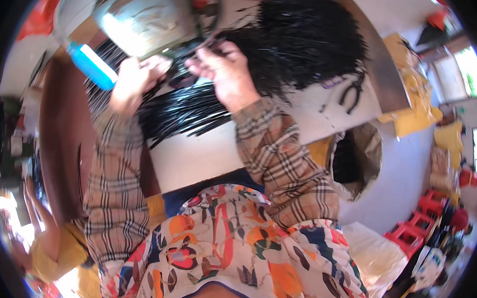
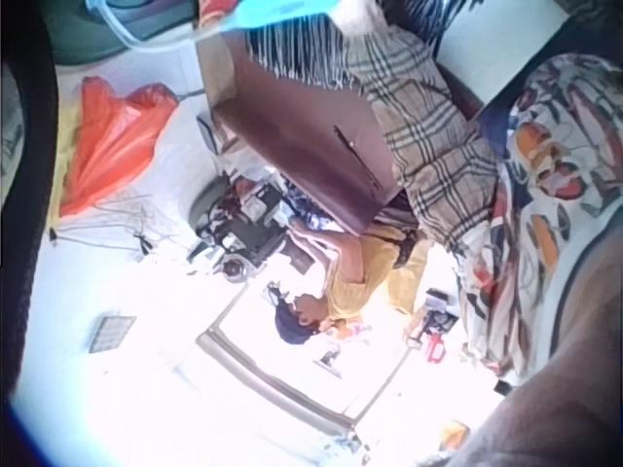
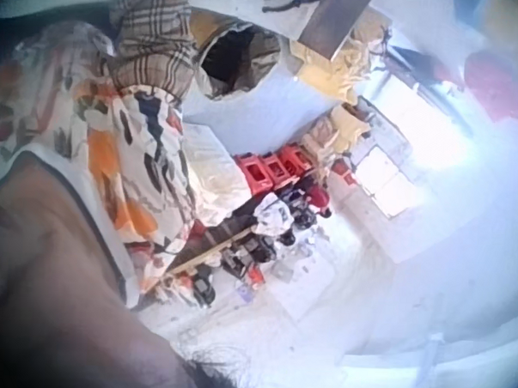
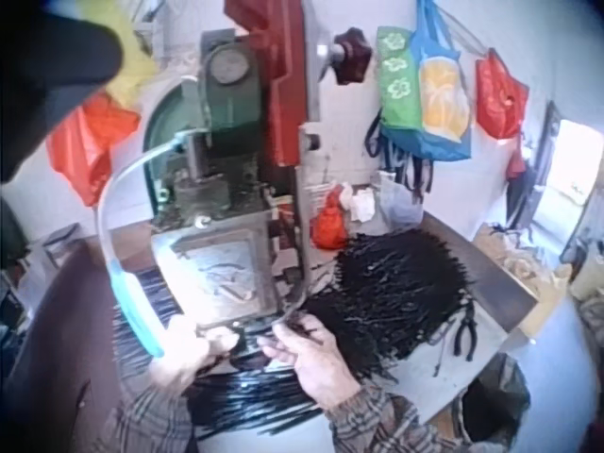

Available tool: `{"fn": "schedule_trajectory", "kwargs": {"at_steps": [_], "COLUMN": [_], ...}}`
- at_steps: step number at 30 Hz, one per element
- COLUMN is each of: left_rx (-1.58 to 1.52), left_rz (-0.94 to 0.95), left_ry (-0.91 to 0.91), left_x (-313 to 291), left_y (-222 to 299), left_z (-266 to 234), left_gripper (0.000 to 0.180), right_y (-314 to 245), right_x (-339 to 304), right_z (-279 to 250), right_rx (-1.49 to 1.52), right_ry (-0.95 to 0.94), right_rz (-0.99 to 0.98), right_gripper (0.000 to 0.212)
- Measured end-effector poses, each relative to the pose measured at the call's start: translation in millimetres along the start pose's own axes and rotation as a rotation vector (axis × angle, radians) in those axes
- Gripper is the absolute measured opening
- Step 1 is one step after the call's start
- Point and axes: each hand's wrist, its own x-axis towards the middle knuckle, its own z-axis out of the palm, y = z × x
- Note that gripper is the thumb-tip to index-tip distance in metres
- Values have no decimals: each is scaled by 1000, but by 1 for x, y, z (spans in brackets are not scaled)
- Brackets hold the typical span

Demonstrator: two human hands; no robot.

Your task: The person straightens and aligns a pile of umbrella ribs on a table by hand, then joins components onto the ends of the ribs one by one using a tabletop machine.

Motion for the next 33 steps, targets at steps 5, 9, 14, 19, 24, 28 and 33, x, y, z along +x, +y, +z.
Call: {"fn": "schedule_trajectory", "kwargs": {"at_steps": [5, 9, 14, 19, 24, 28, 33], "left_rx": [-95, -286, -436, -528, -615, -700, -751], "left_rz": [-268, -268, -223, -267, -91, -12, -244], "left_ry": [-144, -81, -59, -47, 27, 58, 225], "left_x": [-50, -101, -119, -120, -123, -107, -85], "left_y": [43, 58, 45, 31, 28, 27, 15], "left_z": [8, 4, 4, 19, 32, 53, 69], "left_gripper": [20, 16, 16, 16, 20, 23, 23], "right_y": [-38, -96, -153, -160, -145, -103, -33], "right_x": [-67, -126, -149, -142, -108, -88, -50], "right_z": [-5, -34, -121, -147, -94, -12, 6], "right_rx": [-95, -547, -2077, -2206, -2041, -1759, -1107], "right_ry": [-21, -140, 138, -30, -263, -383, -284], "right_rz": [172, 98, -444, -613, -925, -999, -407], "right_gripper": [19, 28, 32, 32, 27, 38, 21]}}
